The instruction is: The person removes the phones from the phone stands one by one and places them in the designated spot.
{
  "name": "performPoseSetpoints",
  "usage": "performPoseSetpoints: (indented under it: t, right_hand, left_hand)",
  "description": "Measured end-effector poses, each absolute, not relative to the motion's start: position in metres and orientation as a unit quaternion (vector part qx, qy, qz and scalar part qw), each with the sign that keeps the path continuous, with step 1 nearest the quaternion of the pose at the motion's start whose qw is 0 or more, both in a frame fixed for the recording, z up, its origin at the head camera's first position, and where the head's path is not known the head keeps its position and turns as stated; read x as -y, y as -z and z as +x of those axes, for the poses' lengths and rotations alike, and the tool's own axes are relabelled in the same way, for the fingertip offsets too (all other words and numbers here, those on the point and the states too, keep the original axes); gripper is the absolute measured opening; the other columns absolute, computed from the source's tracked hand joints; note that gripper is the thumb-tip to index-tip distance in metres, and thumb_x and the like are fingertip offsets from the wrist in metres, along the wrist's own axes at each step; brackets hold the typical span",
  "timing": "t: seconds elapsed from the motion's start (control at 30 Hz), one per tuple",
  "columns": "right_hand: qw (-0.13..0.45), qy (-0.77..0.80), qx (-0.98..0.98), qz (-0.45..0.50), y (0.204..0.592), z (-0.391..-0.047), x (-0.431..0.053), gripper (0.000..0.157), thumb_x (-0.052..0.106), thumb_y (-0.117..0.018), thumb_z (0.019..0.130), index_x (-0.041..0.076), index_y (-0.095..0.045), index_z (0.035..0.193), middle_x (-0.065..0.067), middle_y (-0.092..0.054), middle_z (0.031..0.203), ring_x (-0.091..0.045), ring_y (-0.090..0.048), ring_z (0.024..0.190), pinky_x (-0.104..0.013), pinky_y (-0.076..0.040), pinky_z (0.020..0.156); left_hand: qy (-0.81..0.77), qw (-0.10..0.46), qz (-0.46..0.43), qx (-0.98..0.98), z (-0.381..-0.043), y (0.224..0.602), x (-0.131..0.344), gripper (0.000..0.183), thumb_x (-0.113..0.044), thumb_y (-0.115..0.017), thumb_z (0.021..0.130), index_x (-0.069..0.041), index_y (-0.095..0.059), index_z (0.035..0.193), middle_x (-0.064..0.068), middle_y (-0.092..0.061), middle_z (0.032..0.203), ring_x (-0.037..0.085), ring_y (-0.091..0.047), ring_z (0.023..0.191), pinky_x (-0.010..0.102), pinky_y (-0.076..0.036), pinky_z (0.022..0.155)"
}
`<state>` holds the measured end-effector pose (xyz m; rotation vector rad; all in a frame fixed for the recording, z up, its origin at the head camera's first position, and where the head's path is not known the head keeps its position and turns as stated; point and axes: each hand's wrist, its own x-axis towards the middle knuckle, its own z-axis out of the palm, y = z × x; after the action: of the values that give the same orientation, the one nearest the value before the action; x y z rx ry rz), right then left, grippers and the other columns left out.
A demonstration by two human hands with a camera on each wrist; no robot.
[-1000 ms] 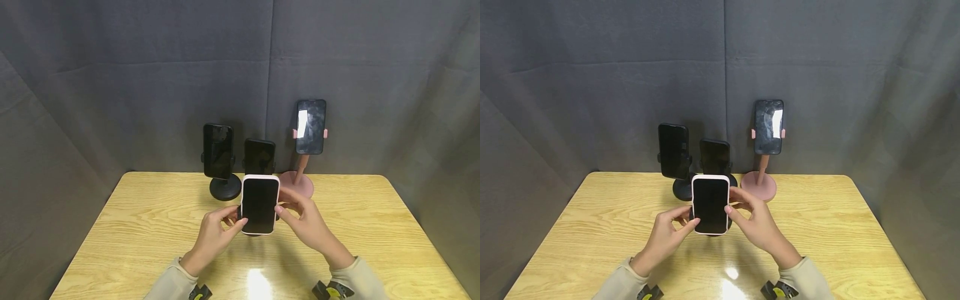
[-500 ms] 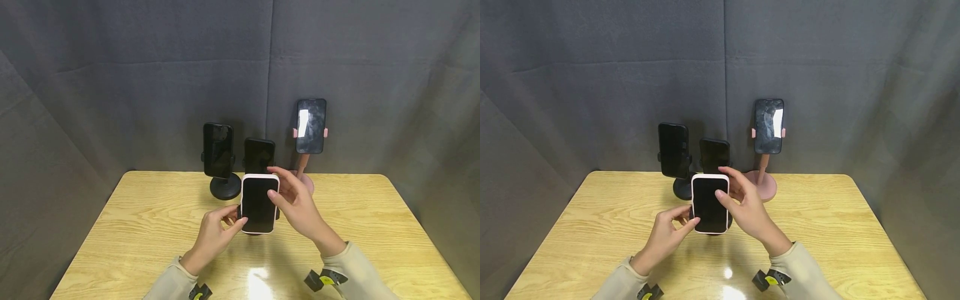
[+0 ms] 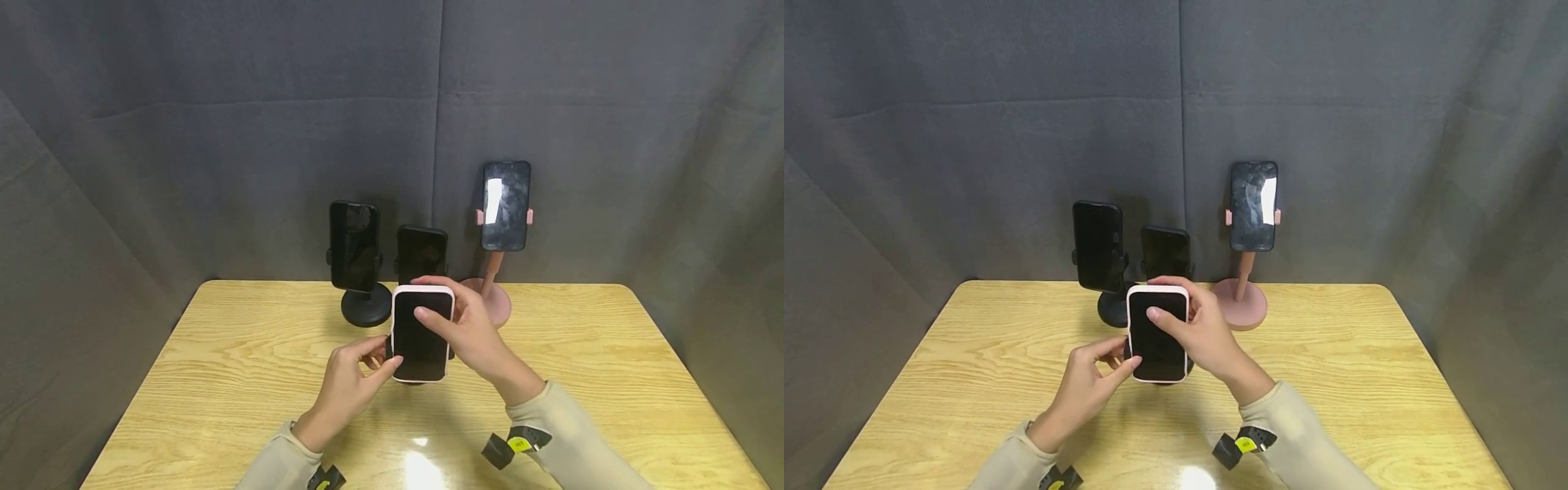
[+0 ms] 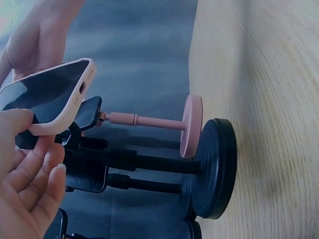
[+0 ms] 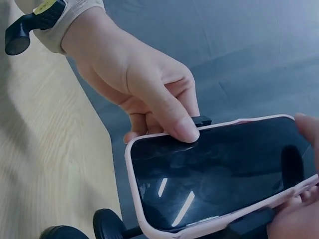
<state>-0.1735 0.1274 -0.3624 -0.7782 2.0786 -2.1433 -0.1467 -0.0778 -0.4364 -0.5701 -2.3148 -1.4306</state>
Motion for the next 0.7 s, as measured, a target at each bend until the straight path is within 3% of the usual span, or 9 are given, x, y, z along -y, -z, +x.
performPoseSetpoints:
  t: [0.27,0.7]
  right_hand:
    - [0.04,0.685,-0.686,-0.241,0.3712,-0.1778,-0.1263,0.028,0.006,-0.06,0.101,-0.013,-0.058,0.121,0.01,-0.075,0.093,-0.013,-0.076,0.078,-0.037,-0.064,0.069]
    - [0.045,0.688,-0.686,-0.233,0.373,-0.1814,-0.1282,0.029,0.009,-0.06,0.102,-0.01,-0.058,0.123,0.008,-0.075,0.092,-0.014,-0.076,0.078,-0.039,-0.064,0.069]
  left_hand:
    - [0.518,0.165,-0.192,0.817,-0.1448,0.435,0.0759,0.021,-0.007,-0.081,0.084,-0.006,-0.076,0.104,0.004,-0.076,0.08,0.005,-0.065,0.071,0.021,-0.056,0.062]
    - [0.523,0.154,-0.21,0.812,-0.1421,0.4337,0.0727,0.017,-0.008,-0.075,0.089,-0.005,-0.071,0.105,0.003,-0.074,0.081,0.003,-0.063,0.074,0.031,-0.06,0.063]
